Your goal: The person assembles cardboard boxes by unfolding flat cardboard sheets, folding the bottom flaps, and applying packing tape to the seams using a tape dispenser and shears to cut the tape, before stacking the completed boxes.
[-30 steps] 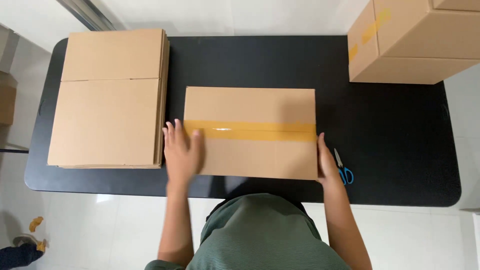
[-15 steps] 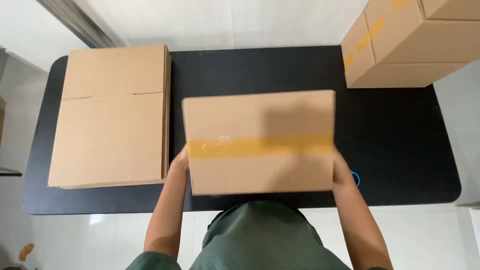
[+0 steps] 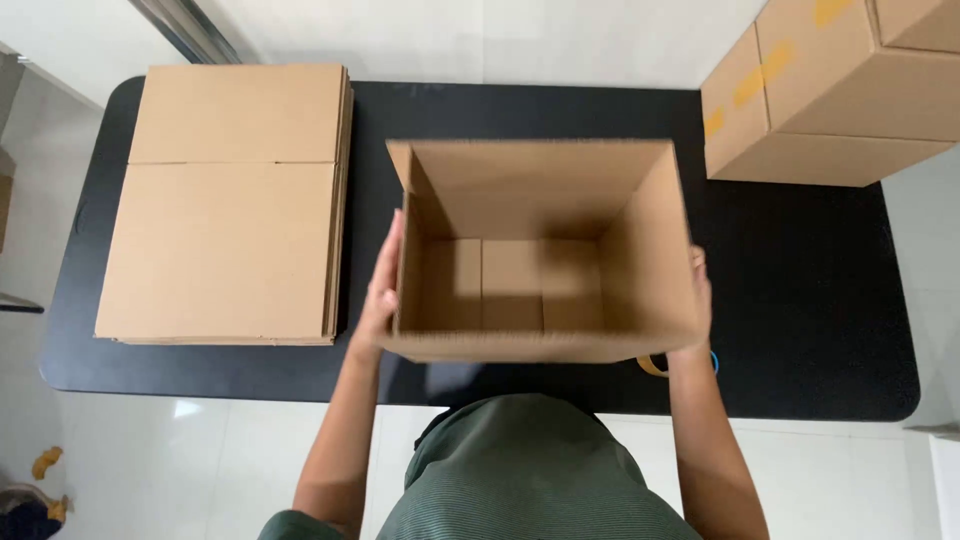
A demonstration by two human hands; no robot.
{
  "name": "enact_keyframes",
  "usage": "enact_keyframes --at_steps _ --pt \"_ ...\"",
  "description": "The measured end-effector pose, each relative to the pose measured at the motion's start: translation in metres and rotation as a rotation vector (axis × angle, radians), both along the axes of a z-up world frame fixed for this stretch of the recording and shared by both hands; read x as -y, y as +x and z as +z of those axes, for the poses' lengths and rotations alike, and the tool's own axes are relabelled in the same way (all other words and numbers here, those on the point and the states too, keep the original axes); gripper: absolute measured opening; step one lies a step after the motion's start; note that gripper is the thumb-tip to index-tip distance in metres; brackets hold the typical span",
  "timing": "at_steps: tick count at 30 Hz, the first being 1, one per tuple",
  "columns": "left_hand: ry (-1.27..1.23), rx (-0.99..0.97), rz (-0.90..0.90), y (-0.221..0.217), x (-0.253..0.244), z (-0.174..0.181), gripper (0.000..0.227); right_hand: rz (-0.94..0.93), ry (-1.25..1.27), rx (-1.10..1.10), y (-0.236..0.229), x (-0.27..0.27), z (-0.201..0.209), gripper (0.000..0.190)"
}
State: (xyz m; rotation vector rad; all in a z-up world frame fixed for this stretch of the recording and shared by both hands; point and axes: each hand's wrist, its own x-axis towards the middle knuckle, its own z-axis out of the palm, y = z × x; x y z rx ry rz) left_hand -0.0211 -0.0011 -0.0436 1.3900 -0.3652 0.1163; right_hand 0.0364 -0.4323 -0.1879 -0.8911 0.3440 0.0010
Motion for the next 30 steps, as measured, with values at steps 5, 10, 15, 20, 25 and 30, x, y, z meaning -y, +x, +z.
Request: enact_keyframes --at_steps 5,10,15,20,25,30 --pt "0.320 -0.275 -0.151 -0.026 0.020 -0.021 0.073 0.157 -0.696 0.422 -0.063 -0.084 0.080 0.030" --pt "0.536 -0.275 -0.282 -0.018 0.023 -0.042 0.062 0.657 -1.006 0.357 -0.065 -0.077 0.073 0.035" --pt "-0.171 -0.329 -0.434 -0.021 0.001 -0.037 0.089 0.690 -1.215 0.357 -0.070 -0.072 0.053 0.031" --pt "0.158 -0.382 -0.718 -0.032 -0.017 -0.023 0.120 0.629 -1.095 0.338 -0.079 -0.078 0.066 0.031" --pt "0.241 -0.453 -0.704 -0.029 -0.011 0.030 0.089 0.543 -0.870 0.268 -0.072 -0.076 0.079 0.037" --pt "0.673 -0.310 -0.105 -0.016 -0.005 0.027 0.032 0.511 -0.674 0.043 -0.063 -0.078 0.116 0.066"
